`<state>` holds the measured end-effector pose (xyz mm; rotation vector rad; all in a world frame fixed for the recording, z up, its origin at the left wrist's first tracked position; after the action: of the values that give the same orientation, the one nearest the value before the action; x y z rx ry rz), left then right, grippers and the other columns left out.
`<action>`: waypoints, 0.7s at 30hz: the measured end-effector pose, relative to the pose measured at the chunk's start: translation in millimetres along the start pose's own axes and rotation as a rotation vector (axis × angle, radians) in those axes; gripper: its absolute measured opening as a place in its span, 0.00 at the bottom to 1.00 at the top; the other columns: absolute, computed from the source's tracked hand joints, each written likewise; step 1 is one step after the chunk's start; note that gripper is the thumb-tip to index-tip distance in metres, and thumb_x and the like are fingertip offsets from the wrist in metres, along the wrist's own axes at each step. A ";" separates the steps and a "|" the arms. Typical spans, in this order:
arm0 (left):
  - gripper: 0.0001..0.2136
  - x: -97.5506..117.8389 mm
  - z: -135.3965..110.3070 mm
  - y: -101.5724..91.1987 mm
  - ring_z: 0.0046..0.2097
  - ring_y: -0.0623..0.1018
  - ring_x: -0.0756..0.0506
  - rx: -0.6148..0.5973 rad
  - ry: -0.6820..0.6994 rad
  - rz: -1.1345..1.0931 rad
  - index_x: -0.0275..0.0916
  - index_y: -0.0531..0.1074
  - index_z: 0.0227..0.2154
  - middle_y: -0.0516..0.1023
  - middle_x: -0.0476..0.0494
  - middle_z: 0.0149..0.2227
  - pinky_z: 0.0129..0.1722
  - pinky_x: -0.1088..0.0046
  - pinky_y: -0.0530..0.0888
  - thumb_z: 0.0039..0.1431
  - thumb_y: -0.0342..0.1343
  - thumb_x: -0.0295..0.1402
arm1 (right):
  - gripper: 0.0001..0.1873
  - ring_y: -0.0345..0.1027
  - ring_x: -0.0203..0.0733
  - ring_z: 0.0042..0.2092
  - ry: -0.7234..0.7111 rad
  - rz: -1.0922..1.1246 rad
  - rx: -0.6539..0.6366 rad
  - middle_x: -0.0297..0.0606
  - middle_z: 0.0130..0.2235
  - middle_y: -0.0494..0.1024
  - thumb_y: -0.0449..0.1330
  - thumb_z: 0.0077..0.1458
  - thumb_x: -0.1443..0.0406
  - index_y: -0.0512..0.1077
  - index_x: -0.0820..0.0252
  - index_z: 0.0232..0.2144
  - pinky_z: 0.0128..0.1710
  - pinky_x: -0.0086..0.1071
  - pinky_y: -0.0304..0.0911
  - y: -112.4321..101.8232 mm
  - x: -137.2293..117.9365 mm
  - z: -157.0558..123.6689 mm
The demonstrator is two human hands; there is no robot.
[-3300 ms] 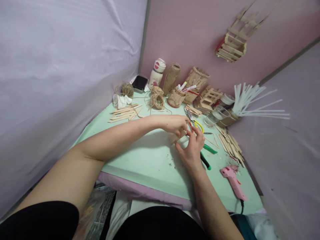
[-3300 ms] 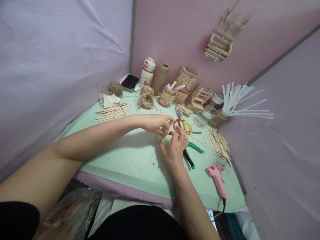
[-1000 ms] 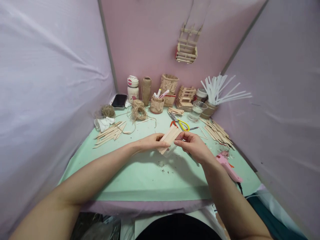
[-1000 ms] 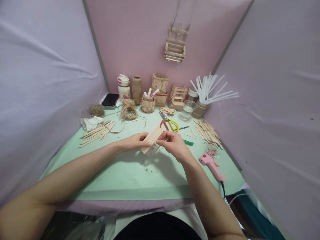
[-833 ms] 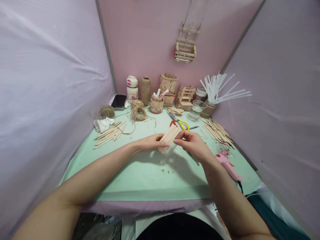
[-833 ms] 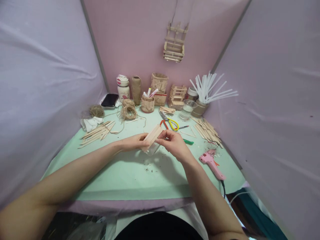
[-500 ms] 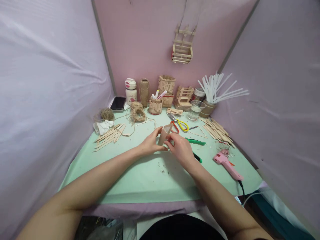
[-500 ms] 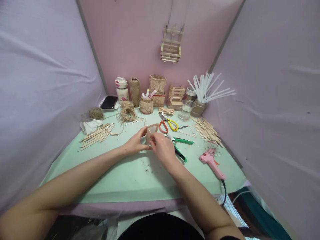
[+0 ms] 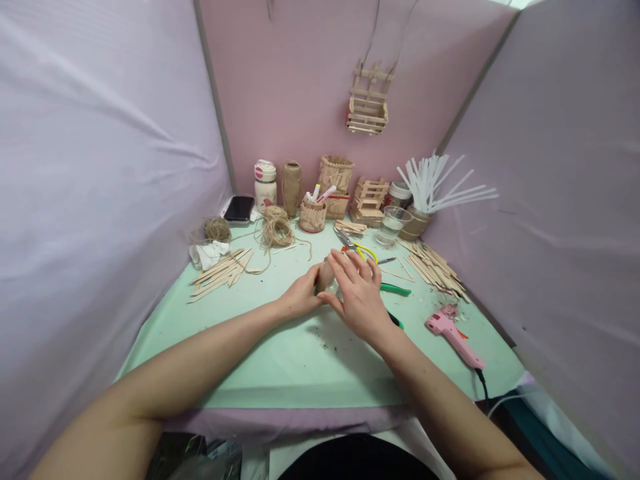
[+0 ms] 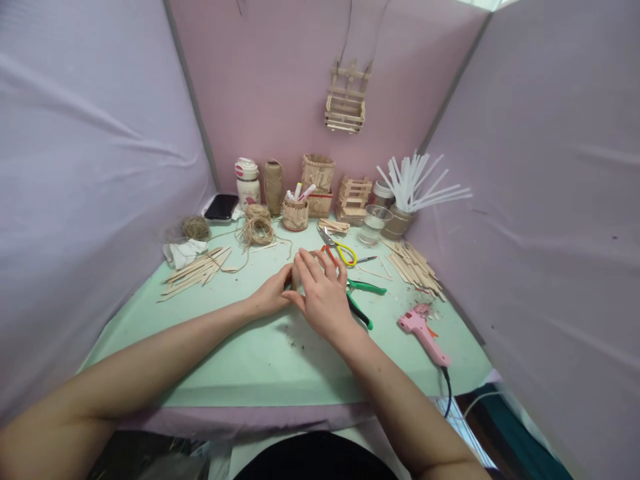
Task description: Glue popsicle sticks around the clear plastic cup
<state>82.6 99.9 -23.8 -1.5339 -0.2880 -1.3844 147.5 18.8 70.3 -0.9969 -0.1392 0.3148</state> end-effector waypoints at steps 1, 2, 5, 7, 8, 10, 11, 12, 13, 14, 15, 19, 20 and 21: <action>0.36 2.4 -0.5 0.8 0.54 0.73 0.36 -0.008 0.016 0.001 0.36 0.56 0.60 0.70 0.34 0.57 0.51 0.58 0.71 0.50 0.62 0.40 | 0.32 0.51 0.56 0.64 -0.010 0.001 -0.008 0.44 0.65 0.63 0.55 0.62 0.54 0.58 0.58 0.64 0.65 0.53 0.37 3.7 -1.7 0.7; 0.36 4.9 -0.9 1.5 0.56 0.71 0.36 -0.015 0.036 0.002 0.37 0.55 0.61 0.68 0.33 0.59 0.53 0.58 0.70 0.51 0.61 0.40 | 0.32 0.51 0.56 0.64 -0.016 0.004 -0.012 0.43 0.65 0.63 0.55 0.62 0.54 0.58 0.58 0.65 0.65 0.54 0.35 6.6 -3.0 1.2; 0.36 9.1 -1.3 2.5 0.60 0.68 0.35 -0.014 0.077 0.010 0.38 0.54 0.62 0.65 0.35 0.62 0.56 0.58 0.68 0.53 0.60 0.40 | 0.30 0.51 0.56 0.64 -0.022 0.010 -0.010 0.43 0.64 0.65 0.54 0.62 0.54 0.60 0.58 0.63 0.65 0.55 0.32 10.6 -4.1 1.6; 0.36 7.0 -0.8 2.9 0.59 0.69 0.35 -0.009 0.064 0.026 0.37 0.54 0.63 0.67 0.35 0.61 0.56 0.57 0.69 0.52 0.60 0.40 | 0.29 0.51 0.56 0.64 -0.026 0.002 -0.010 0.42 0.63 0.66 0.54 0.62 0.54 0.62 0.58 0.62 0.65 0.55 0.32 10.9 -3.9 1.8; 0.37 5.4 -0.6 3.0 0.59 0.70 0.34 -0.006 0.053 0.035 0.37 0.54 0.63 0.68 0.35 0.60 0.55 0.57 0.69 0.52 0.60 0.40 | 0.28 0.51 0.56 0.64 -0.029 -0.004 -0.010 0.41 0.63 0.66 0.54 0.62 0.54 0.62 0.58 0.62 0.65 0.55 0.32 10.6 -3.8 1.9; 0.38 3.9 -0.5 3.1 0.58 0.71 0.34 -0.002 0.038 0.045 0.36 0.53 0.63 0.69 0.35 0.59 0.55 0.57 0.69 0.52 0.60 0.41 | 0.28 0.51 0.55 0.65 -0.034 -0.009 -0.007 0.41 0.63 0.67 0.55 0.62 0.55 0.63 0.58 0.61 0.65 0.55 0.32 9.9 -3.8 2.3; 0.38 4.0 -0.5 3.2 0.58 0.71 0.34 -0.004 0.035 0.046 0.36 0.53 0.63 0.69 0.35 0.59 0.55 0.57 0.69 0.52 0.60 0.41 | 0.28 0.51 0.56 0.65 -0.036 -0.008 -0.005 0.41 0.63 0.67 0.55 0.62 0.55 0.63 0.58 0.61 0.65 0.55 0.33 9.6 -4.0 2.5; 0.37 4.4 -0.6 3.3 0.58 0.71 0.34 -0.005 0.034 0.046 0.36 0.53 0.63 0.69 0.35 0.59 0.55 0.57 0.69 0.52 0.60 0.41 | 0.27 0.51 0.56 0.65 -0.036 -0.006 -0.003 0.41 0.63 0.67 0.55 0.62 0.56 0.63 0.57 0.61 0.65 0.56 0.33 9.6 -4.2 2.8; 0.37 4.9 -0.7 3.2 0.58 0.71 0.34 -0.004 0.031 0.045 0.36 0.54 0.62 0.69 0.35 0.58 0.55 0.57 0.69 0.51 0.60 0.40 | 0.27 0.51 0.56 0.65 -0.035 -0.003 -0.002 0.42 0.63 0.67 0.55 0.62 0.56 0.63 0.57 0.61 0.64 0.56 0.33 9.9 -4.5 3.0; 0.36 5.4 -0.8 3.1 0.57 0.71 0.35 -0.002 0.029 0.042 0.36 0.55 0.61 0.70 0.35 0.57 0.55 0.58 0.69 0.51 0.60 0.40 | 0.27 0.51 0.56 0.65 -0.032 -0.001 -0.002 0.42 0.63 0.67 0.55 0.62 0.57 0.63 0.57 0.61 0.64 0.56 0.33 10.5 -4.8 3.3; 0.35 6.0 -0.8 2.6 0.56 0.72 0.35 0.004 0.028 0.037 0.36 0.57 0.61 0.71 0.36 0.56 0.54 0.58 0.70 0.50 0.60 0.39 | 0.27 0.51 0.56 0.65 -0.028 -0.001 -0.003 0.42 0.63 0.67 0.55 0.62 0.57 0.63 0.57 0.61 0.64 0.56 0.33 11.3 -5.1 3.5; 0.32 10.0 -0.1 -0.1 0.55 0.72 0.36 0.034 0.046 0.016 0.36 0.58 0.58 0.73 0.35 0.53 0.54 0.58 0.70 0.50 0.60 0.37 | 0.29 0.50 0.55 0.66 -0.011 -0.009 -0.021 0.43 0.64 0.64 0.55 0.62 0.56 0.61 0.58 0.62 0.64 0.57 0.35 15.5 -7.0 3.0; 0.32 10.7 0.2 -0.5 0.55 0.72 0.36 0.038 0.050 0.017 0.36 0.58 0.58 0.73 0.35 0.53 0.53 0.58 0.70 0.51 0.60 0.37 | 0.31 0.49 0.56 0.66 -0.006 -0.008 -0.021 0.43 0.65 0.63 0.54 0.62 0.55 0.59 0.59 0.64 0.65 0.57 0.35 15.2 -7.1 2.5; 0.32 10.9 0.5 -1.0 0.55 0.72 0.36 0.042 0.051 0.022 0.36 0.58 0.58 0.73 0.34 0.53 0.53 0.58 0.71 0.51 0.60 0.37 | 0.33 0.47 0.56 0.67 0.002 -0.005 -0.017 0.45 0.66 0.60 0.54 0.62 0.54 0.56 0.60 0.65 0.65 0.57 0.34 13.5 -6.7 1.8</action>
<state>85.7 96.2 -14.0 -1.4613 -0.2665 -1.3893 138.0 24.9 60.1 -1.0135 -0.1427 0.3084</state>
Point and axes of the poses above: each hand's wrist, its own z-axis towards the middle knuckle, its own y-axis out of the palm, x = y × z, the point moved 10 cm from there along z, towards the middle knuckle
